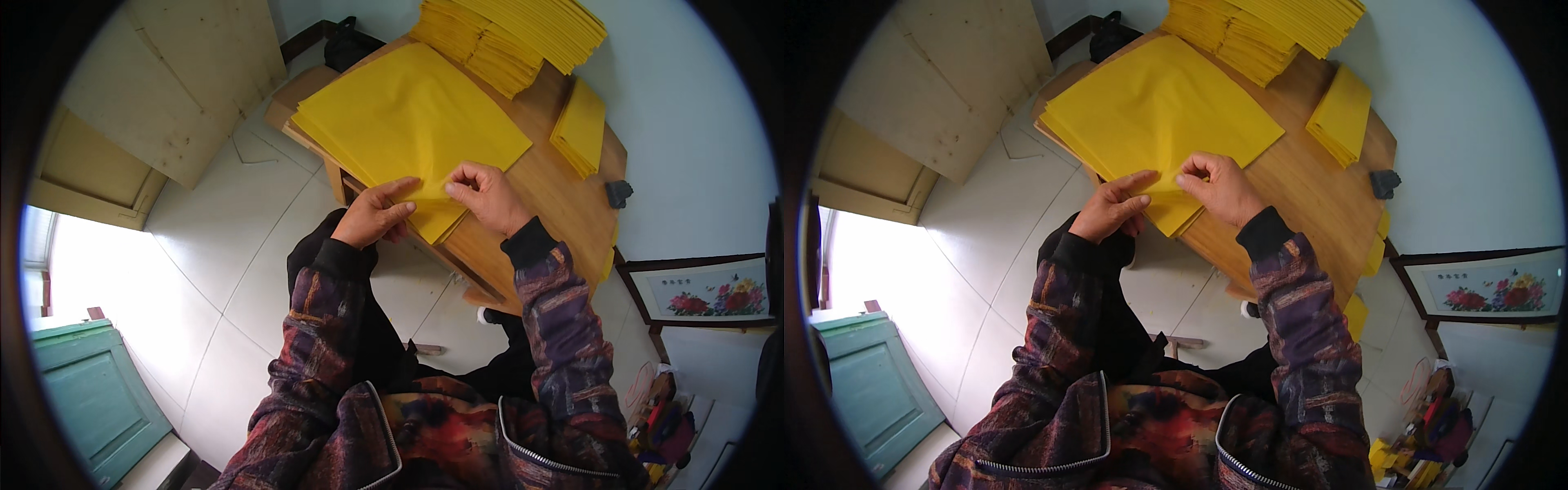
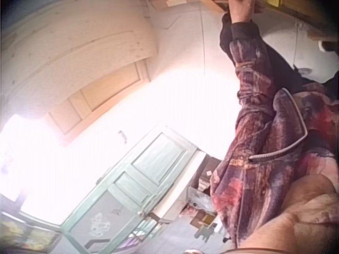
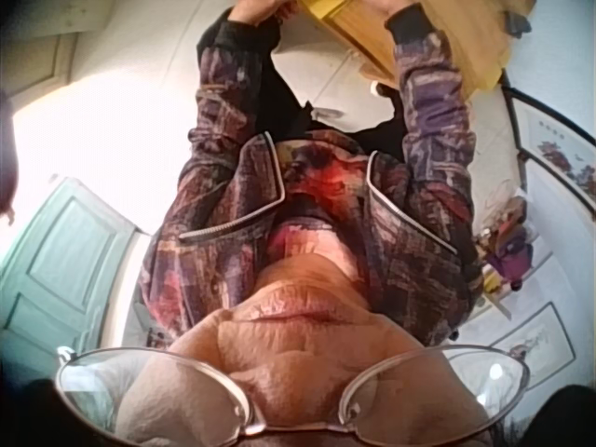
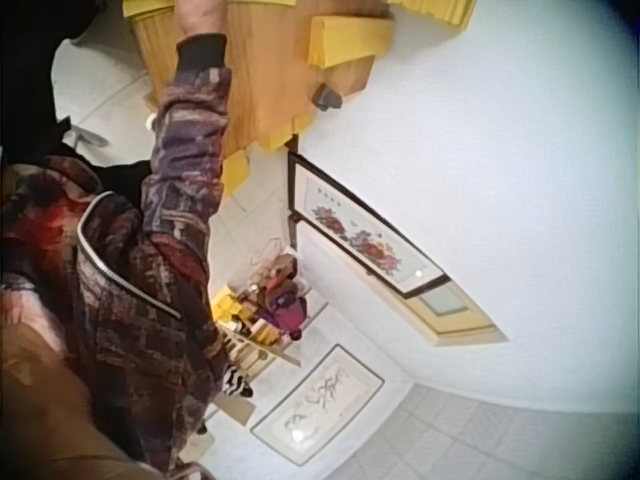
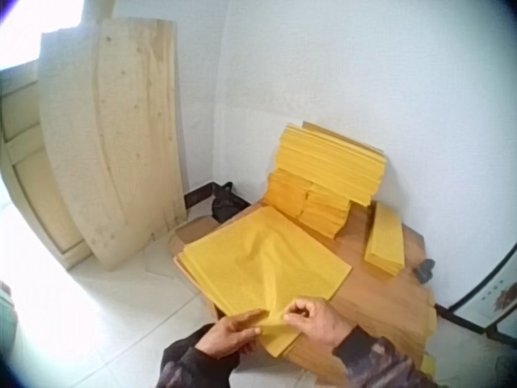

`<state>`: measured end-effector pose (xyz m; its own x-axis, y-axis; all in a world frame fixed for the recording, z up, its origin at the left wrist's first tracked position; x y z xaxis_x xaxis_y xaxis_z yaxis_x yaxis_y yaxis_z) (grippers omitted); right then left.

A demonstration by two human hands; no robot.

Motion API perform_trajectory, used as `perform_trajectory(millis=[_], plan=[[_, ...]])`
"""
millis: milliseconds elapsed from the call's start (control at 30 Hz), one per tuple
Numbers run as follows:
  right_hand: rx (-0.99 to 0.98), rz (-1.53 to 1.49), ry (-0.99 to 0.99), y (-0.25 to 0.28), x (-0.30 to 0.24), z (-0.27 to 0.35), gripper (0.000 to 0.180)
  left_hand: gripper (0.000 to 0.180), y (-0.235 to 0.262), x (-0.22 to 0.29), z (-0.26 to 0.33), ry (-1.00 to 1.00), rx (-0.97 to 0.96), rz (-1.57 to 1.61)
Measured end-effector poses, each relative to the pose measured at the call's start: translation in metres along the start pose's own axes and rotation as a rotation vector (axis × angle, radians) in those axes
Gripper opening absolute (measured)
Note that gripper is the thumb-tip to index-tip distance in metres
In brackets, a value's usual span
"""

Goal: The person sits on the floor and folds yellow paper sheets by hand on a wooden table. They fold each sheet in half, smooth the crease, and place it on a growing stack of folded sheets.

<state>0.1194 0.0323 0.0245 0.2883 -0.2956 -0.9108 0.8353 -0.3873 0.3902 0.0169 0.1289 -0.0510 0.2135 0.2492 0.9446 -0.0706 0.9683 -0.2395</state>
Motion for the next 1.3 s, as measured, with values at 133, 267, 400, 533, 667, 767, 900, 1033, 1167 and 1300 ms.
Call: perform_trajectory(millis=[133, 267, 400, 533, 667, 767, 900, 1033, 1167, 1300], plan=[[0.074, -0.006, 0.051, 0.005, -0.014, -0.007, 0.015, 0.046, 0.013, 0.006, 0.008, -0.015, 0.157, -0.206], [0.103, 0.115, 0.073, 0.01, -0.025, 0.001, 0.016, 0.047, 0.026, 0.056, 0.04, -0.329, 0.542, -0.817], [0.077, 0.136, 0.108, -0.004, -0.023, 0.013, 0.014, 0.041, 0.033, 0.063, 0.055, -0.454, 0.711, -0.794], [0.048, 0.193, 0.126, -0.02, -0.014, 0.016, 0.011, 0.036, 0.077, 0.053, 0.065, -0.545, 0.983, -0.478], [0.067, 0.351, 0.236, -0.032, -0.021, 0.021, 0.009, 0.052, 0.103, 0.036, 0.049, -0.451, 1.056, -0.356], [0.071, 0.457, 0.288, -0.039, -0.025, 0.026, 0.009, 0.078, 0.101, 0.037, 0.033, -0.382, 1.063, -0.44], [0.068, 0.567, 0.364, -0.045, -0.031, 0.033, 0.011, 0.086, 0.108, 0.032, 0.021, -0.328, 1.087, -0.398], [0.054, 0.6, 0.37, -0.046, -0.034, 0.039, 0.012, 0.081, 0.122, 0.033, 0.025, -0.39, 1.164, -0.452], [0.115, 0.456, 0.251, -0.028, -0.026, 0.037, 0.02, 0.07, 0.148, 0.053, 0.028, -0.438, 1.268, -0.618], [0.356, 0.499, 0.234, 0.015, -0.012, 0.033, 0.028, 0.066, 0.185, 0.078, 0.008, -0.161, 1.222, -0.837]])
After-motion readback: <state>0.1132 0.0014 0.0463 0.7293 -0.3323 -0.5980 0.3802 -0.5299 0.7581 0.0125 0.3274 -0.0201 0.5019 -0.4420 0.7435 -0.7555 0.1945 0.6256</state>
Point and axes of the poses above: each hand's wrist, its own z-axis away from the middle knuckle, its own y-axis out of the back of the hand, x = y × z, the point moved 10 cm from there along -z, towards the middle knuckle, and after that the axes turned 5 degrees about -x, right-handed, at the moved point
